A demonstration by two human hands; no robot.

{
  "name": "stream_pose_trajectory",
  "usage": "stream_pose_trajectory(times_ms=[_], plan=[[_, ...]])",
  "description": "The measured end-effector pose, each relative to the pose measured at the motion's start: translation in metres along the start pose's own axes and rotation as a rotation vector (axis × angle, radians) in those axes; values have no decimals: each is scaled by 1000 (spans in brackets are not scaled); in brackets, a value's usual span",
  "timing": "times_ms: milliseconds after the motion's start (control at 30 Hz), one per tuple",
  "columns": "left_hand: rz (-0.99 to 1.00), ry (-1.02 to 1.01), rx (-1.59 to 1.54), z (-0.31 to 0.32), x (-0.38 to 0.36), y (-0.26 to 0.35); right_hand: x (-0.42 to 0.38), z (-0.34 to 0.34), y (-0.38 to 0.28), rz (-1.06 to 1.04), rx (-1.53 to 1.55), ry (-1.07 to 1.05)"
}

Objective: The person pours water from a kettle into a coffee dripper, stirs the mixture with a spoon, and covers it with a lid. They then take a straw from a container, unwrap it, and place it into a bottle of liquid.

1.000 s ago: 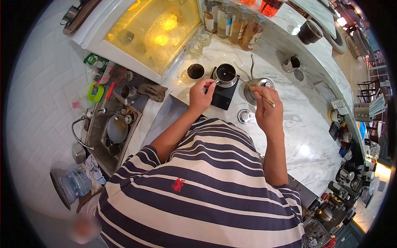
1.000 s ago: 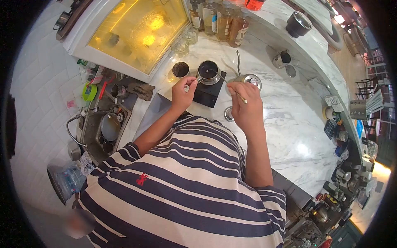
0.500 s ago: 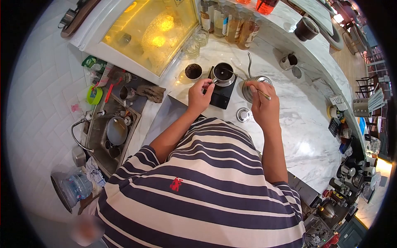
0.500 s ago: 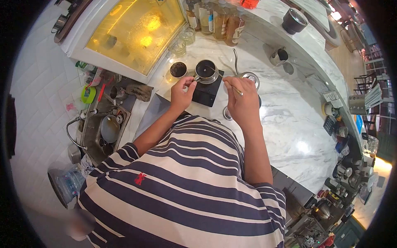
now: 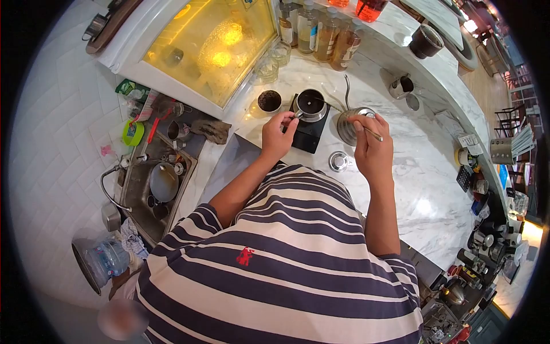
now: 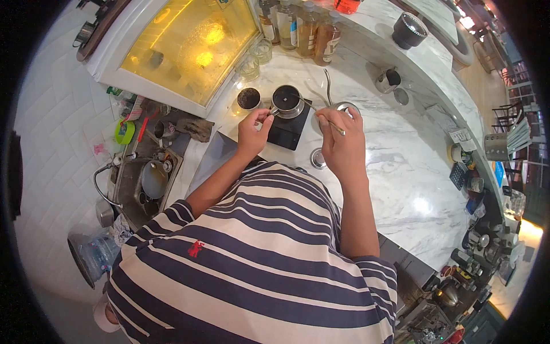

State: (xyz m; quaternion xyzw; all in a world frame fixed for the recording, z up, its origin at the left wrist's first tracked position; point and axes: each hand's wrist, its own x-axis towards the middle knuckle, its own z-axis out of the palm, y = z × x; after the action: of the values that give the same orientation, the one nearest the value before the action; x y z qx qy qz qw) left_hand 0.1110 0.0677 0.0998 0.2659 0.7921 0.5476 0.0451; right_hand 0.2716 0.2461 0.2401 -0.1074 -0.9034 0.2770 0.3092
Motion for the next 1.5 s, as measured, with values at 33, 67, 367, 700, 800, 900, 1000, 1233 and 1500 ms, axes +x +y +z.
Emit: stream_pose_trajectory(times_ms=[33,67,367,700,800,900,1000,1233,1500], plan=[[3,5,-5,0,0,-1,-2,-1,0,-7,0,10],[7,8,-10,1,-1,-2,-1,0,-1,-7,11,-2],[-8,5,-5,-1,-2,3,-3,1,-4,4,-21,24],[-17,5,-7,1,-2,2,-3,-1,-6,45,-49,56],[-29,12,-24,1,-2,2,-9,3,-6,37,-18,60],[-15,11,-21,0,-2,1,-9,13,-10,26,4,50],[-15,3,-18,-1,-1,0,-7,17,-10,21,-19,55],[-10,-11,-27,-7,2,2,-14,13,-11,12,-20,100],[-24,-85,-77,-11,5,-5,-10,18,-16,60,-70,100]])
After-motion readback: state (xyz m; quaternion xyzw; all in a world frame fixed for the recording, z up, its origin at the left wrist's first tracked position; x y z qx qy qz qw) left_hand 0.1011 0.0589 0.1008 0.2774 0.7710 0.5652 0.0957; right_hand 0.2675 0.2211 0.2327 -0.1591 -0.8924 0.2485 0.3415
